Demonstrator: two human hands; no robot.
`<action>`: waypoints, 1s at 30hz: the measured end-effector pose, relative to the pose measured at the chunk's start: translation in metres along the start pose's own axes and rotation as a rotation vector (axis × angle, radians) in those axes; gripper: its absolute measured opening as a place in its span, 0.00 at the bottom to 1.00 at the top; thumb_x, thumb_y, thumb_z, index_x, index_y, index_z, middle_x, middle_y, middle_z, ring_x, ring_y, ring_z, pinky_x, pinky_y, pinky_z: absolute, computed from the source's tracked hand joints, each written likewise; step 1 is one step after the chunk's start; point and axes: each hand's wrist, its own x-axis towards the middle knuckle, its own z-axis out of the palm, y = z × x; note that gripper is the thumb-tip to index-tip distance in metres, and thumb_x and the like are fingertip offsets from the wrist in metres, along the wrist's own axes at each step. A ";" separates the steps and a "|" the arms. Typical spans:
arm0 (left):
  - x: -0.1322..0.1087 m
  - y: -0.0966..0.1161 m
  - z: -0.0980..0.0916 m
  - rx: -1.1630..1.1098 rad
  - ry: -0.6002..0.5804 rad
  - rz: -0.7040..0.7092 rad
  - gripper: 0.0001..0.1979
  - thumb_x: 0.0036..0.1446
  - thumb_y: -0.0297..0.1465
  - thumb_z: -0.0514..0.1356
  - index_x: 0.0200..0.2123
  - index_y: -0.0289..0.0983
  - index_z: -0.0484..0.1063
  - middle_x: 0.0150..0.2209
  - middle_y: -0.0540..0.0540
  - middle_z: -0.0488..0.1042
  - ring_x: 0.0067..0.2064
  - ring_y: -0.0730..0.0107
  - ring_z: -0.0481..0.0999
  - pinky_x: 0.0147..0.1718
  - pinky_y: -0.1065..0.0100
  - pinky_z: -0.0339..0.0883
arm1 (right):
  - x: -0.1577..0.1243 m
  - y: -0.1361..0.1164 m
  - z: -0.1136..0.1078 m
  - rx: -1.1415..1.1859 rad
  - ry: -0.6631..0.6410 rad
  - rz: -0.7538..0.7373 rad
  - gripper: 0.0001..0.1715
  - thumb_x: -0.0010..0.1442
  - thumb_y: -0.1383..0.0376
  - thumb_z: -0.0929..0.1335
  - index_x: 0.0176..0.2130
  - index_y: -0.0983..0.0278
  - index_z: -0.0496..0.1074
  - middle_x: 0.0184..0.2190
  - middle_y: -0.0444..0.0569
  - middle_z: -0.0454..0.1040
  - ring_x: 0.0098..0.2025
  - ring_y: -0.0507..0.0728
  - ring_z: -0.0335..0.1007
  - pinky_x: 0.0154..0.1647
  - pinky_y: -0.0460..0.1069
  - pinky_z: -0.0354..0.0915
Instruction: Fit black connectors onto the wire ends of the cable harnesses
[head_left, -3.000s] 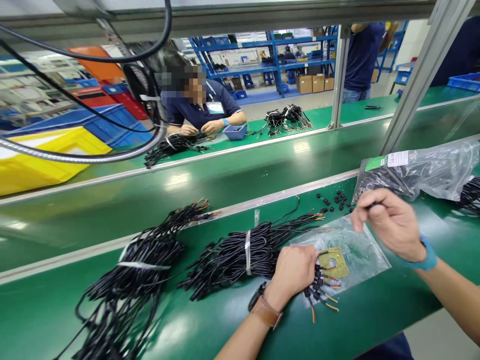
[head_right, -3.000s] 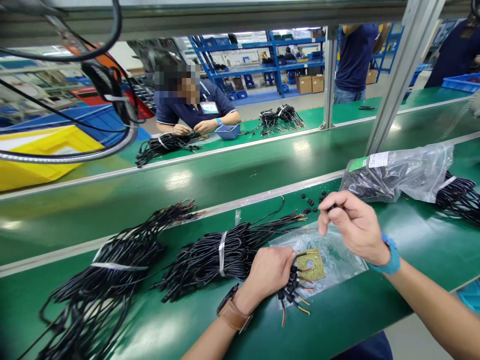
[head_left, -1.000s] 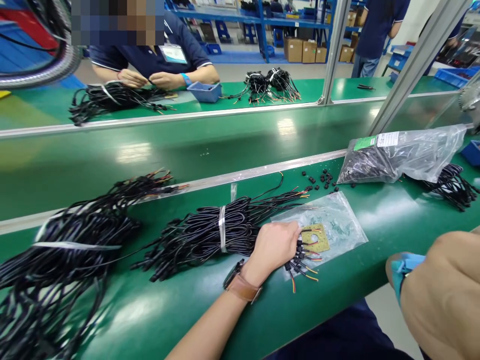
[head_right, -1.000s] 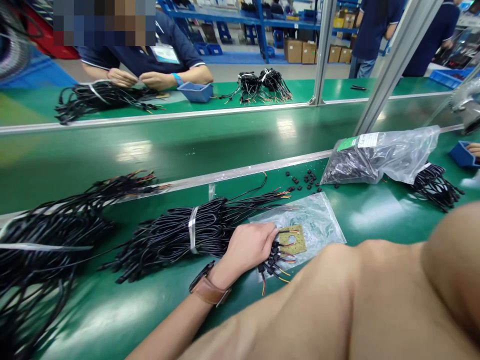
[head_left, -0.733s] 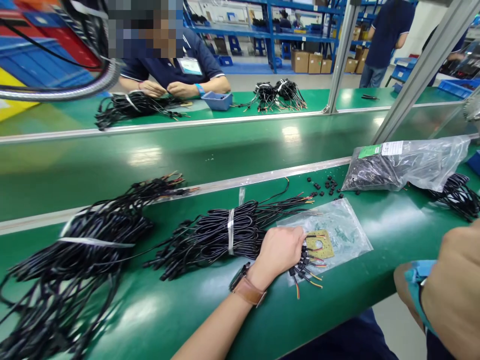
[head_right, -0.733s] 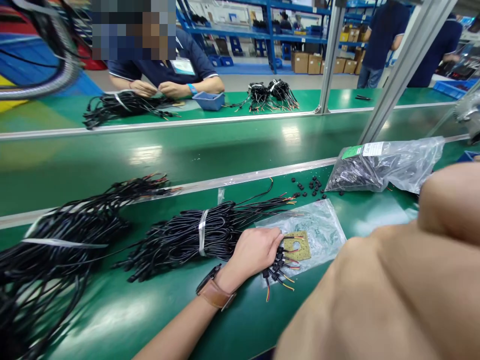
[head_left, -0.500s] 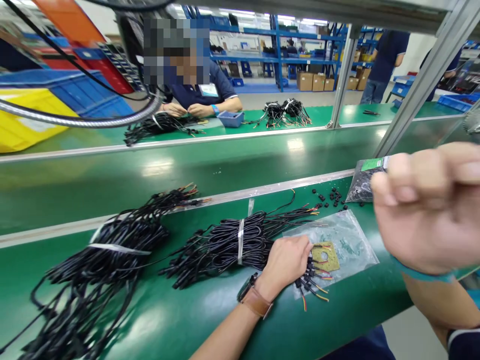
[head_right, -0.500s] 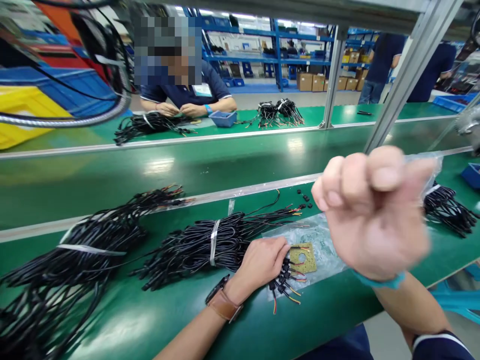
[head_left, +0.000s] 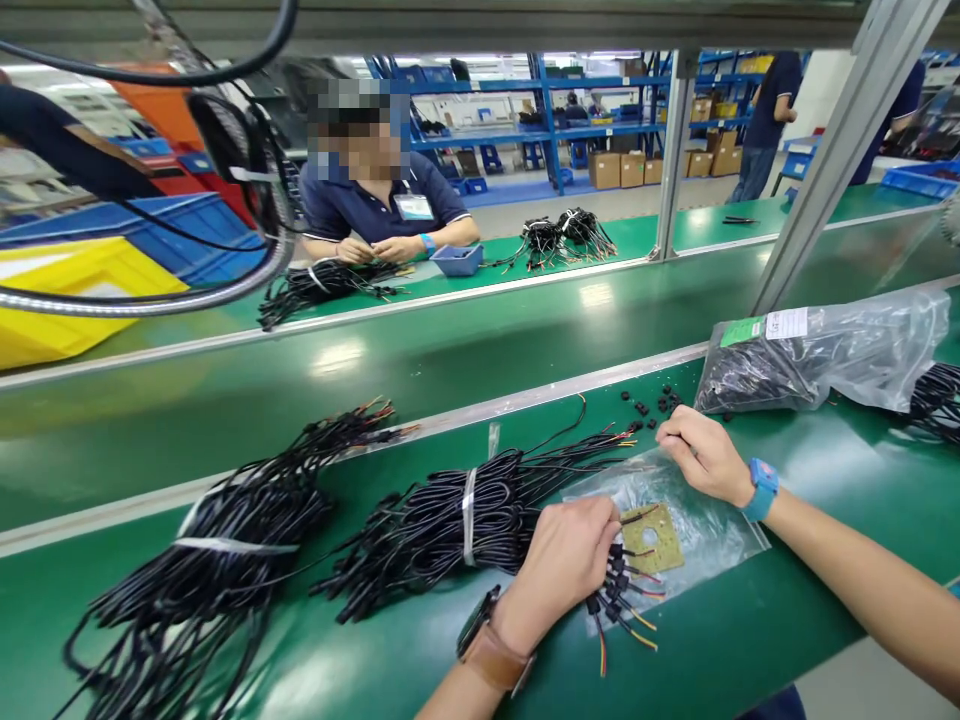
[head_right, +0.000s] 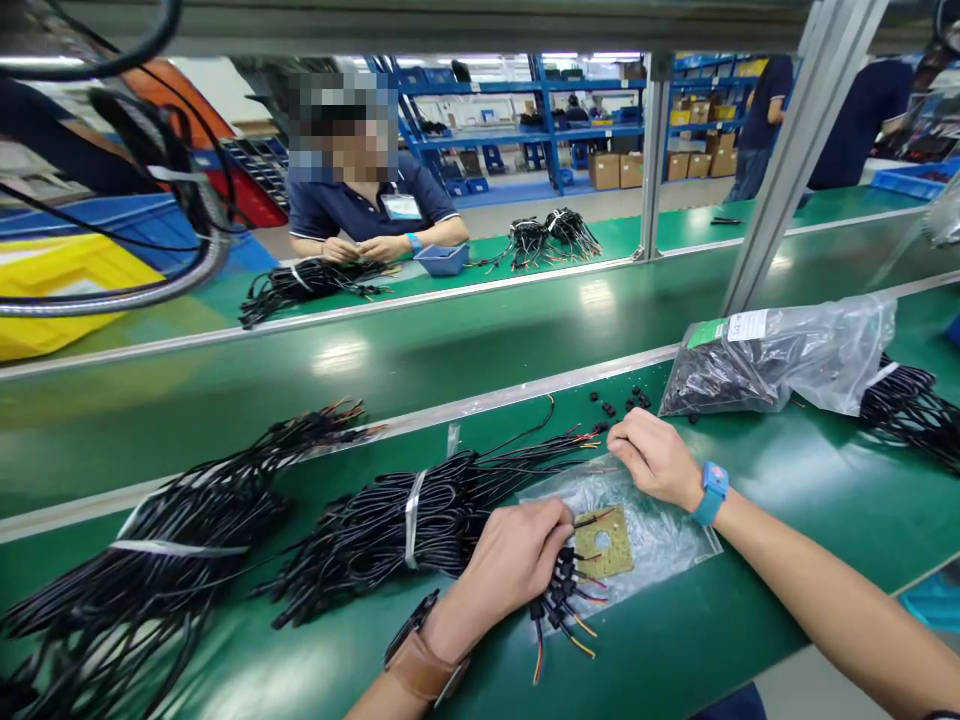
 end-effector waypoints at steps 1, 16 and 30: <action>0.000 0.000 0.001 0.027 -0.001 -0.005 0.08 0.68 0.29 0.52 0.34 0.40 0.65 0.30 0.51 0.75 0.32 0.66 0.75 0.30 0.63 0.51 | 0.001 0.001 -0.001 -0.004 0.002 0.006 0.08 0.72 0.68 0.62 0.39 0.63 0.68 0.31 0.47 0.68 0.33 0.56 0.60 0.36 0.52 0.59; 0.004 0.002 0.009 0.149 0.097 -0.043 0.13 0.69 0.30 0.51 0.30 0.40 0.67 0.24 0.50 0.75 0.25 0.65 0.75 0.25 0.62 0.51 | 0.001 -0.004 0.003 -0.011 -0.152 0.027 0.10 0.74 0.65 0.62 0.41 0.63 0.71 0.33 0.49 0.73 0.35 0.57 0.63 0.37 0.52 0.60; -0.002 0.001 0.015 -0.291 0.614 -0.031 0.04 0.67 0.29 0.54 0.38 0.41 0.68 0.27 0.52 0.74 0.27 0.72 0.74 0.28 0.70 0.65 | -0.003 -0.014 0.023 0.755 -0.046 0.745 0.21 0.66 0.49 0.70 0.43 0.64 0.74 0.30 0.46 0.74 0.32 0.54 0.69 0.36 0.49 0.65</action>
